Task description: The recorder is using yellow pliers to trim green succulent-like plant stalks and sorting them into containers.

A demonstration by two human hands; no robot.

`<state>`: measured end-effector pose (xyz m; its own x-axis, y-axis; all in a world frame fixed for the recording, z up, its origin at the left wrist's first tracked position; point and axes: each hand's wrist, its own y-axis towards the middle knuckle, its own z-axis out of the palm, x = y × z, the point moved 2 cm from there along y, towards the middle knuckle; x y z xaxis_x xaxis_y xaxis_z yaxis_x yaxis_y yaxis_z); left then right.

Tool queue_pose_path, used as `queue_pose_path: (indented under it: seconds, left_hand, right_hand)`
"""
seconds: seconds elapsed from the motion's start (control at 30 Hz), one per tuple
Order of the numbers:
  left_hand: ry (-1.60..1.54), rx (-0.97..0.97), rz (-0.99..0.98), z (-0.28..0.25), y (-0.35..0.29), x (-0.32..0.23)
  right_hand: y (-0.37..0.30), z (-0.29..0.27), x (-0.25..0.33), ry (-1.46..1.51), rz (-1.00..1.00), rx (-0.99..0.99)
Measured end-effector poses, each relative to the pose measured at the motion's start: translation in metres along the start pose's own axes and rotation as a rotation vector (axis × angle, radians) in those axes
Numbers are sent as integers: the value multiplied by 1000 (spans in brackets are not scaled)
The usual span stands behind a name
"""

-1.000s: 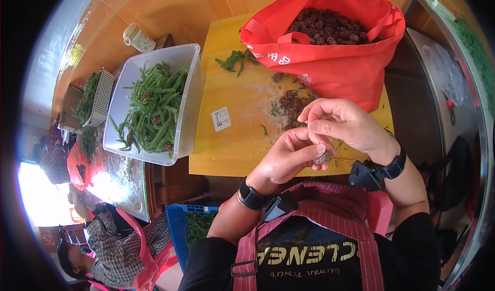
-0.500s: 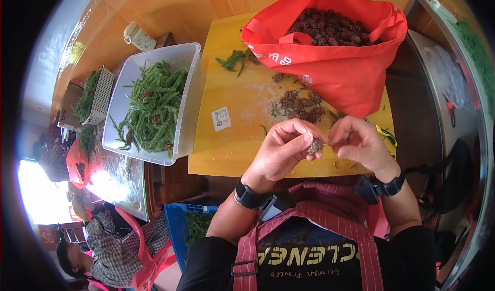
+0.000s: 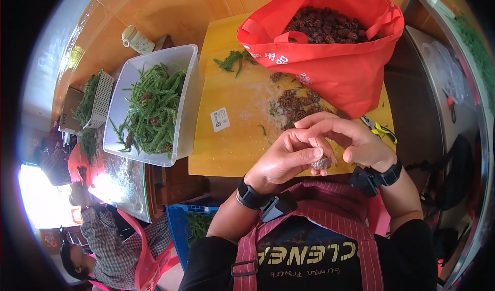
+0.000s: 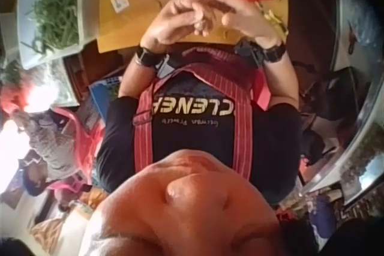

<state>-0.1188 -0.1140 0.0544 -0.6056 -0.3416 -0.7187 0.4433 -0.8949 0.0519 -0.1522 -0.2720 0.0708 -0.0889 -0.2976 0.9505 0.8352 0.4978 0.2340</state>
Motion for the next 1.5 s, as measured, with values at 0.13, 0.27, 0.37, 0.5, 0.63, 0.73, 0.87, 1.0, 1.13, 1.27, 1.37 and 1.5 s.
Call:
queue_pose_path:
  seconds: [0.13,0.27,0.37,0.5,0.63,0.73,0.87,1.0,1.13,1.27,1.37,1.5]
  left_hand:
    - [-96,56,-37,-6,-2,5]
    - [-154,45,1,-11,-4,8]
    - [-82,80,98,-10,-4,6]
    - [-25,-59,101,-9,-5,1]
    - [-13,-93,195,-7,-6,2]
    - [-29,-90,246,-6,-5,4]
    - [-36,-84,275,-7,-3,4]
    - [-50,-78,301,-4,-4,2]
    - [-47,-61,260,-1,-5,2]
    - [-40,-72,245,-2,-2,5]
    - [-44,-87,241,-3,-1,6]
    - [-18,-129,247,-4,-1,9]
  right_hand:
    - [1,5,-7,187,14,-19]
    - [0,6,-8,205,3,-96]
    - [1,4,-11,155,-77,-105]
    - [1,7,-9,118,-86,-245]
    - [0,8,-8,120,-80,-277]
    - [0,3,-10,23,-145,-271]
    - [1,5,-10,51,-153,-290]
    - [1,9,-6,129,-68,-254]
    - [2,5,-9,168,-134,-275]
    - [2,0,-4,14,-142,-275]
    - [2,3,1,-69,-117,-317]
    - [0,11,9,-271,-151,-399]
